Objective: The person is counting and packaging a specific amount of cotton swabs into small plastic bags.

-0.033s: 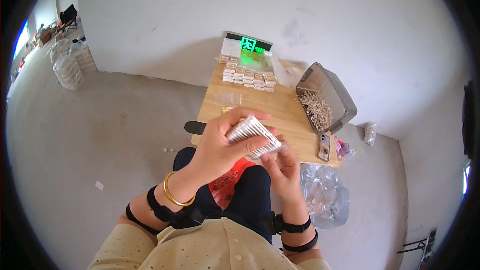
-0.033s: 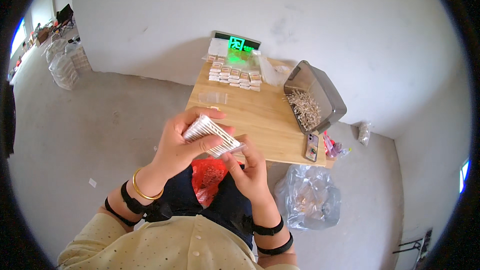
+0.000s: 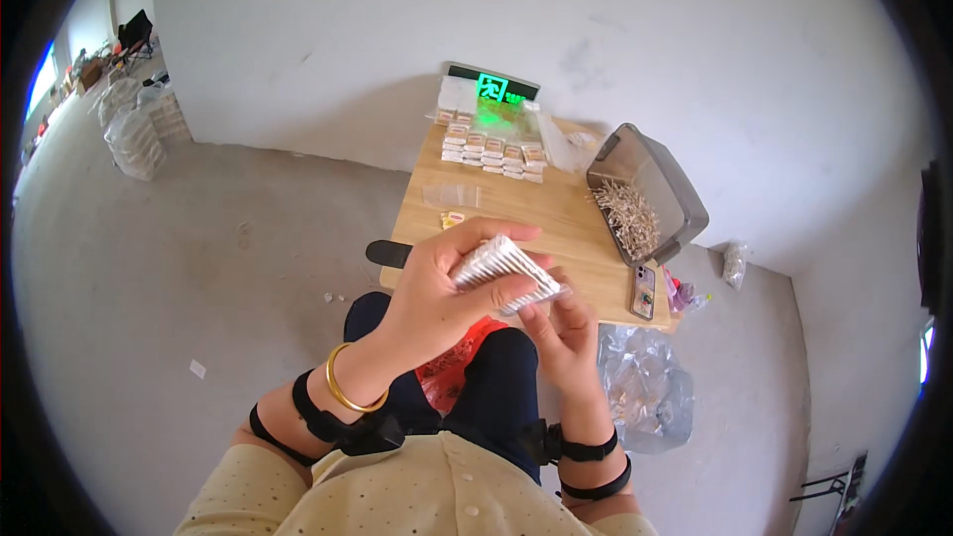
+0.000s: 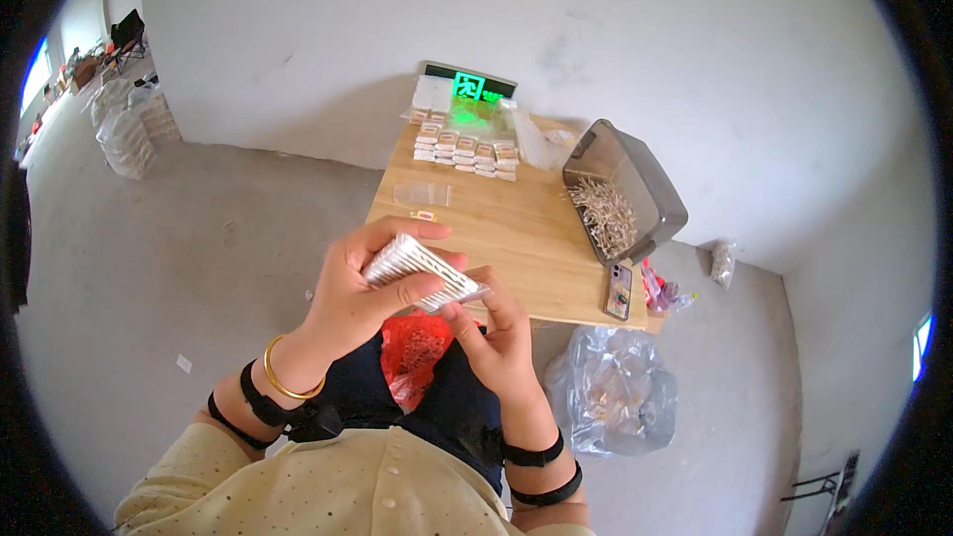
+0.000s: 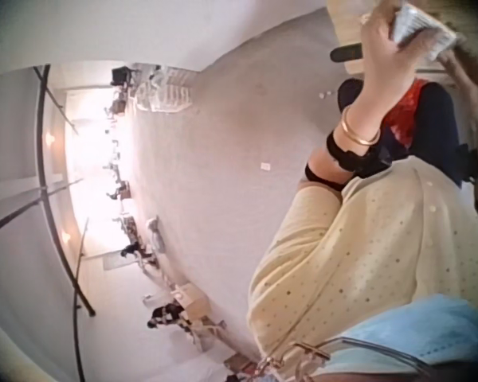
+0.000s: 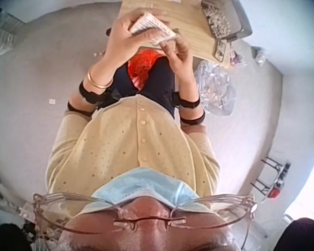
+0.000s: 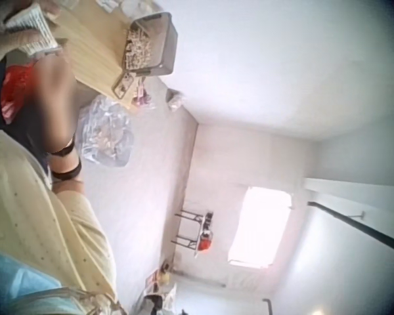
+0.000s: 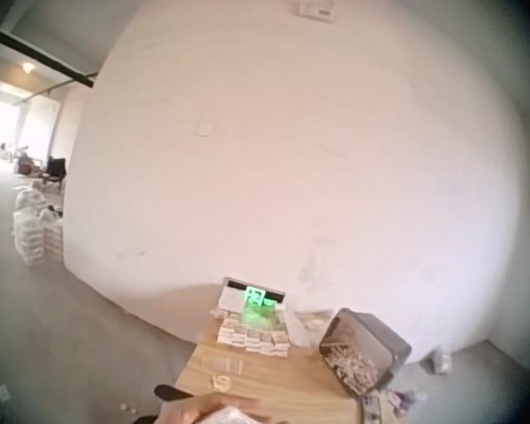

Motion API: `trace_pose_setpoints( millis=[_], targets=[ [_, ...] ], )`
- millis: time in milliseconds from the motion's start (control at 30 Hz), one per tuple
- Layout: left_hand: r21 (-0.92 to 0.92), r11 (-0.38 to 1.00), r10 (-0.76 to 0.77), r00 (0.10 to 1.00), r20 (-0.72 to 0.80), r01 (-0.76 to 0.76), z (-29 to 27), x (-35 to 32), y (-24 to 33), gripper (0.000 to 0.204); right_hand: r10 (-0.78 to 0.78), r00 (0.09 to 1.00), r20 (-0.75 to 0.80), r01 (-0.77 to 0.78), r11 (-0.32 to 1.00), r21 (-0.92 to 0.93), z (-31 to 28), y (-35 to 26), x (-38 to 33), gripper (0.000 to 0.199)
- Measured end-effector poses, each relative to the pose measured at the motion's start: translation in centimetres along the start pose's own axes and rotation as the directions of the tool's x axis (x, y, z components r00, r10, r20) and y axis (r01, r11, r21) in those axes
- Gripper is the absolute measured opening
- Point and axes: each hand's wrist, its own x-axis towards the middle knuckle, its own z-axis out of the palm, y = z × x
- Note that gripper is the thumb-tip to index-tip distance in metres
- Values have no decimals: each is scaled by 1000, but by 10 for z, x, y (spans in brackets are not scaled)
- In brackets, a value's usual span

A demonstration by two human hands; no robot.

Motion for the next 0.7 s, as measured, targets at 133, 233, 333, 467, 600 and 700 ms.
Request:
trace_pose_setpoints(
  millis=[133,233,333,467,600,700],
  targets=[
    [165,979,106,991,87,-119,4,-5,3,42,36,999,29,-37,999,34,-9,9,-4,15],
    [400,884,187,966,177,-244,11,-8,5,43,94,995,26,-94,995,27,-12,8,-7,14],
    [472,832,195,949,247,-293,14,-10,7,47,120,992,25,-123,969,212,-17,13,-13,15],
    [438,810,255,906,337,-390,9,-11,2,50,-2,994,114,-38,935,352,-19,15,-3,16],
    [438,753,335,859,388,-492,11,-8,1,48,-21,991,132,-26,938,347,-18,13,-3,13],
    [459,733,350,858,377,-501,12,-9,-4,48,-39,990,134,-4,952,307,-16,10,-1,10]
  ],
)
